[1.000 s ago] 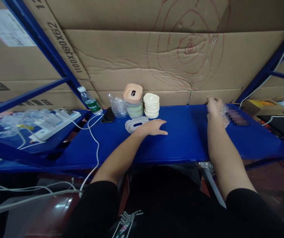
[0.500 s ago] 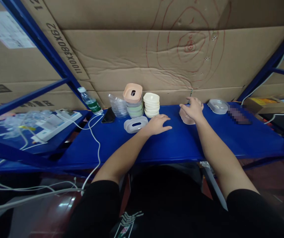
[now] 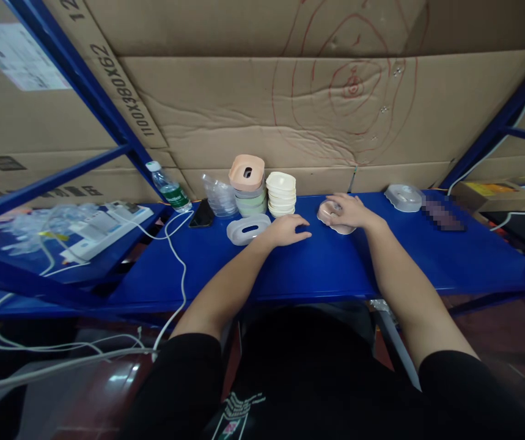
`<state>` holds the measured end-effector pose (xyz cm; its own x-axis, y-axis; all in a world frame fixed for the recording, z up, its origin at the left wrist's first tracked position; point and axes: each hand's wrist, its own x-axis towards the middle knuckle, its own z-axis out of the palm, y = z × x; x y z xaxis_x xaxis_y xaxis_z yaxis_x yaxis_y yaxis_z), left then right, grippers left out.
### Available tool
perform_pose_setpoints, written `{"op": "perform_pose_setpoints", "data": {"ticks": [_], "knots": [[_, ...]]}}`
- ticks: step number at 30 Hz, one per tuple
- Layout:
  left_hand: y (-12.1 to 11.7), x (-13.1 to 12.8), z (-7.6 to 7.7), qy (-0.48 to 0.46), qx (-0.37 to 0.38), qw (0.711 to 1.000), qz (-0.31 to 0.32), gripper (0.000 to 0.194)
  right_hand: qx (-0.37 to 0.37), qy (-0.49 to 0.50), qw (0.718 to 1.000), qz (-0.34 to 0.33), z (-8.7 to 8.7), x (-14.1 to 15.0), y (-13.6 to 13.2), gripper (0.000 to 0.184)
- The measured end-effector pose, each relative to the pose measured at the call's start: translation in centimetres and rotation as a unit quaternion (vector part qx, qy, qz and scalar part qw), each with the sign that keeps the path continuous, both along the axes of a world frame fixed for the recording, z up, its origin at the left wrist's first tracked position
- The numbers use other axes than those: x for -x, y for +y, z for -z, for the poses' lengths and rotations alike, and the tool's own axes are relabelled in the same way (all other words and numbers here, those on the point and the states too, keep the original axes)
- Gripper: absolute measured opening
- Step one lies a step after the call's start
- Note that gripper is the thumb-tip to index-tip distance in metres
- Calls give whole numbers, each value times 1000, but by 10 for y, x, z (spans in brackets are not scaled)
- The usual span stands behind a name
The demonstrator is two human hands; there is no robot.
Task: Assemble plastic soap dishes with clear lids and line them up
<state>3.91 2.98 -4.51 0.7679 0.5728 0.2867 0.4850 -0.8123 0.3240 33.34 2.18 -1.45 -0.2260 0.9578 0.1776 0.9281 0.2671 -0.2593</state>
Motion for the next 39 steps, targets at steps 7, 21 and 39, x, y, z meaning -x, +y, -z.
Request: {"op": "perform_pose_setpoints", "data": {"ticks": [7,21,39], "knots": [[-3,-3,-1,-9,-29,999,10,45,68,-3,996,57,-14,-11,-11,105],[-8,-5,-3,-87,-63,994,-19,90,-23,168,978,-119,-16,6,-12,82],[-13,-10,-6,-139,-205,968,-34,96,97,509,838,-170,-22,33,-27,66]]}}
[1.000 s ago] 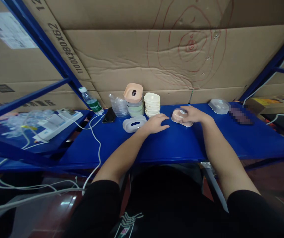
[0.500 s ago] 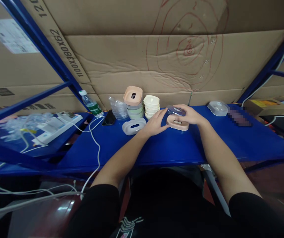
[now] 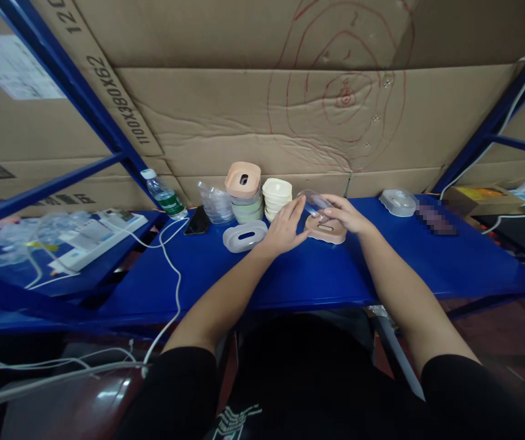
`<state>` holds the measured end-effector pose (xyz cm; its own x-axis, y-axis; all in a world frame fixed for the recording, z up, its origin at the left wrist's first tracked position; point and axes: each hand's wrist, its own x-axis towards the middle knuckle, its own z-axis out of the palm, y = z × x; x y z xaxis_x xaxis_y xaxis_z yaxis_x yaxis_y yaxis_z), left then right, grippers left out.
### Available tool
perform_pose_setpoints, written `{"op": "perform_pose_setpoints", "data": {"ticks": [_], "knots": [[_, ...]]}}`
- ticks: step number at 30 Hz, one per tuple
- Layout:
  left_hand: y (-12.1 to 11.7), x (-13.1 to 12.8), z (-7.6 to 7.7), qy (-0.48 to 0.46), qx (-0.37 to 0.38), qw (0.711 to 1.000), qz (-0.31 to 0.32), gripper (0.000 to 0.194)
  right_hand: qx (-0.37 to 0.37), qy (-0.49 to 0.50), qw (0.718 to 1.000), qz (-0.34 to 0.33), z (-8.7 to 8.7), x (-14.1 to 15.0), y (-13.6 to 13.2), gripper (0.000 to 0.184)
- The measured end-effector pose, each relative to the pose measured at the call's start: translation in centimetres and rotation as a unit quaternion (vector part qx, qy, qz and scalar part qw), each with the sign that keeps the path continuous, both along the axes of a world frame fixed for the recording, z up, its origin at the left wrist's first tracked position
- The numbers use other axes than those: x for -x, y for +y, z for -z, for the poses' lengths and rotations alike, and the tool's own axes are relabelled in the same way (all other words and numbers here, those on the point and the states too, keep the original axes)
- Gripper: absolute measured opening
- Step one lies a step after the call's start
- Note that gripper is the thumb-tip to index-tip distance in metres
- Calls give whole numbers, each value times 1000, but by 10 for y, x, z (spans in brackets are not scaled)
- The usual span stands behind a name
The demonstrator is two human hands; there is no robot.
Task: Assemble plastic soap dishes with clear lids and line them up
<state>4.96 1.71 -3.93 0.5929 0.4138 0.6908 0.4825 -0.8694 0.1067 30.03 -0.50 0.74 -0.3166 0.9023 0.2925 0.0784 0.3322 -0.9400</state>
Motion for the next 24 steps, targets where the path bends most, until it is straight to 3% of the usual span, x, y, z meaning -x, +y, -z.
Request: {"op": "perform_pose_setpoints", "data": {"ticks": [5,12,24], "knots": [[5,0,5,12,-15,1000,14,95,43,82,995,-35,3,9,1,70],[3,-1,6,31,8,999,-3,97,60,96,993,-44,6,23,-1,73],[2,0,8,28,2,999,-40,77,109,64,991,41,-1,31,-6,55]]}}
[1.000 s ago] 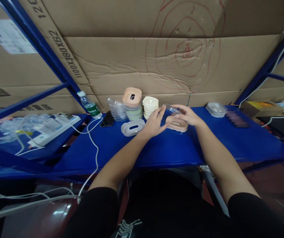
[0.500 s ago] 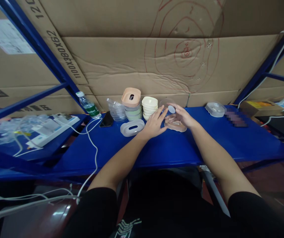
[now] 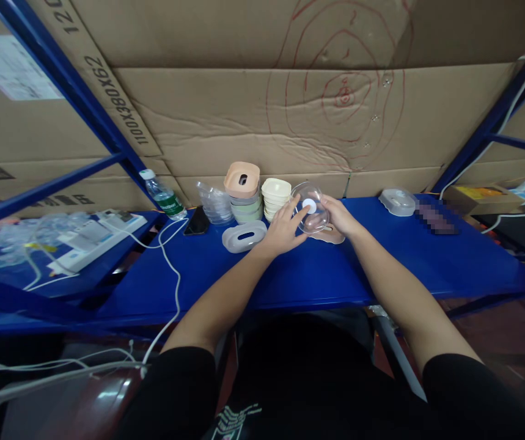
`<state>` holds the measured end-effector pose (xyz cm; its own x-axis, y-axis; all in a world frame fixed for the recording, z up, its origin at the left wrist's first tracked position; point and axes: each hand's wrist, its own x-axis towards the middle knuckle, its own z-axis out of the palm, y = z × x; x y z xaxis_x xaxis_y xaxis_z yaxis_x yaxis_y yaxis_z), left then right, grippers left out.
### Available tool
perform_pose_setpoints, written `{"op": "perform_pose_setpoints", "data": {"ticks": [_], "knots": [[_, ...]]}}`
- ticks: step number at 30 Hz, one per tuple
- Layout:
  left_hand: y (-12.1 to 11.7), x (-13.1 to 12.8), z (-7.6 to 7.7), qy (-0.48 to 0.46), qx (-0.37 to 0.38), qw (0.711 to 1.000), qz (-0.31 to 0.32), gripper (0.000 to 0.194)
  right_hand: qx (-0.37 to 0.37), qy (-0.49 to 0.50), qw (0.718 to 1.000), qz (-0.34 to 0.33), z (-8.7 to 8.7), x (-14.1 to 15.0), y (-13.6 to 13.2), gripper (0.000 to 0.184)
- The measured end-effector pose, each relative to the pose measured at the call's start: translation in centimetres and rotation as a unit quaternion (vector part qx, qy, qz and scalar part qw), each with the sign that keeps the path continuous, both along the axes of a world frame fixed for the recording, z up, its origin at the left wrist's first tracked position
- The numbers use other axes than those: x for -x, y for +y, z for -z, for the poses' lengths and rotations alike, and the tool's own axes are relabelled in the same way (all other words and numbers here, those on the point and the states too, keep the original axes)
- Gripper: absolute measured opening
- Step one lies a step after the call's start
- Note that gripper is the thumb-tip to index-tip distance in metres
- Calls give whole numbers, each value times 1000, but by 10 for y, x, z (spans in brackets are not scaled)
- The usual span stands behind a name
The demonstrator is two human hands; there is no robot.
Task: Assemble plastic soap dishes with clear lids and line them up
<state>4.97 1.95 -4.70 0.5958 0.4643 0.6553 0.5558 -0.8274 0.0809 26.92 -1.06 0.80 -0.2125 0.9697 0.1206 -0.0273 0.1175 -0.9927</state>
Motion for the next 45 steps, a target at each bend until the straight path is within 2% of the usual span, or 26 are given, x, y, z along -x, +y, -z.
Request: {"op": "perform_pose_setpoints", "data": {"ticks": [10,15,24,25,28,31,36,41,45], "knots": [[-10,-1,-10,14,5,999,-42,71,12,6,1000,2,4,1,3,51],[-13,-3,-12,12,10,998,-67,74,13,-6,1000,-12,6,1,3,57],[-13,0,-15,30,49,996,-65,83,-43,-64,997,15,6,6,1,59],[-14,0,-15,37,55,996,-64,86,-54,-79,995,14,7,7,0,59],[-14,1,-16,27,21,998,-45,114,-93,-96,991,21,10,11,2,56],[-11,3,-18,13,-3,998,-66,94,-95,-102,990,20,8,14,1,57],[-16,8,-21,29,7,998,-57,84,-84,-101,991,20,8,14,-6,65],[-22,5,-29,-11,-5,998,-61,53,-96,-74,992,38,8,8,-2,74],[-25,5,-36,-36,2,996,-78,37,-90,-62,993,37,7,8,0,84]]}}
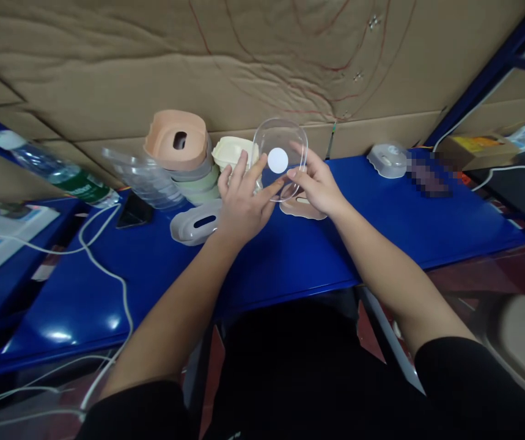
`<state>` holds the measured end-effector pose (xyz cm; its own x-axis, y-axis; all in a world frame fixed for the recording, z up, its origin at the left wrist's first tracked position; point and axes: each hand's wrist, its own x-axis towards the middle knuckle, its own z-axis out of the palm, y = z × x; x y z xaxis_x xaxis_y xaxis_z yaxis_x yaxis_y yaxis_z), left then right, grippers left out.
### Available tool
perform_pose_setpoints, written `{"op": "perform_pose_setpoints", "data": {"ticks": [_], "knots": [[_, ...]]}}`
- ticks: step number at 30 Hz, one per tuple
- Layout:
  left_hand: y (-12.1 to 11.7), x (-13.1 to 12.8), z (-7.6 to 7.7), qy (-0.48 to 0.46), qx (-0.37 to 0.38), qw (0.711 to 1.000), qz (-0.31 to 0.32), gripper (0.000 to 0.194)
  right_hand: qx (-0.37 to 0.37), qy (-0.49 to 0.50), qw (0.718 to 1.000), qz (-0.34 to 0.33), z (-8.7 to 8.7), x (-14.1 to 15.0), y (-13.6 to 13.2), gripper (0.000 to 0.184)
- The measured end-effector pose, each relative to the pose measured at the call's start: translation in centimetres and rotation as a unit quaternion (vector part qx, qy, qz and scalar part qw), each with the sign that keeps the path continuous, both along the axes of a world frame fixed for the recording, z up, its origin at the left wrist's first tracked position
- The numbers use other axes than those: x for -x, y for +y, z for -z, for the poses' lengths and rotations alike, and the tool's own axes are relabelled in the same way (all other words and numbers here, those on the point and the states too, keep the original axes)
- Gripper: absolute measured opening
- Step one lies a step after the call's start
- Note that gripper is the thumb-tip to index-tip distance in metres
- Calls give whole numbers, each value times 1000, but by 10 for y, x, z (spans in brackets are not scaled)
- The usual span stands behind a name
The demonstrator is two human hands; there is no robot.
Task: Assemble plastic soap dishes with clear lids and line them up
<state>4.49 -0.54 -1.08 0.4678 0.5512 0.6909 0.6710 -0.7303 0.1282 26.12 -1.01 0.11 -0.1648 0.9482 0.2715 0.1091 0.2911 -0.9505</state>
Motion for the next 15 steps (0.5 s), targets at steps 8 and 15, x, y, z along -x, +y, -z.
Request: {"op": "perform_pose_setpoints", "data": {"ticks": [8,15], "knots": [[2,4,-1,-27,-9,1000,4,34,-25,-34,999,13,-7,5,-9,82],[11,22,-15,-85,-38,996,0,24,-96,-155,983,-7,-10,-2,-5,77]]}}
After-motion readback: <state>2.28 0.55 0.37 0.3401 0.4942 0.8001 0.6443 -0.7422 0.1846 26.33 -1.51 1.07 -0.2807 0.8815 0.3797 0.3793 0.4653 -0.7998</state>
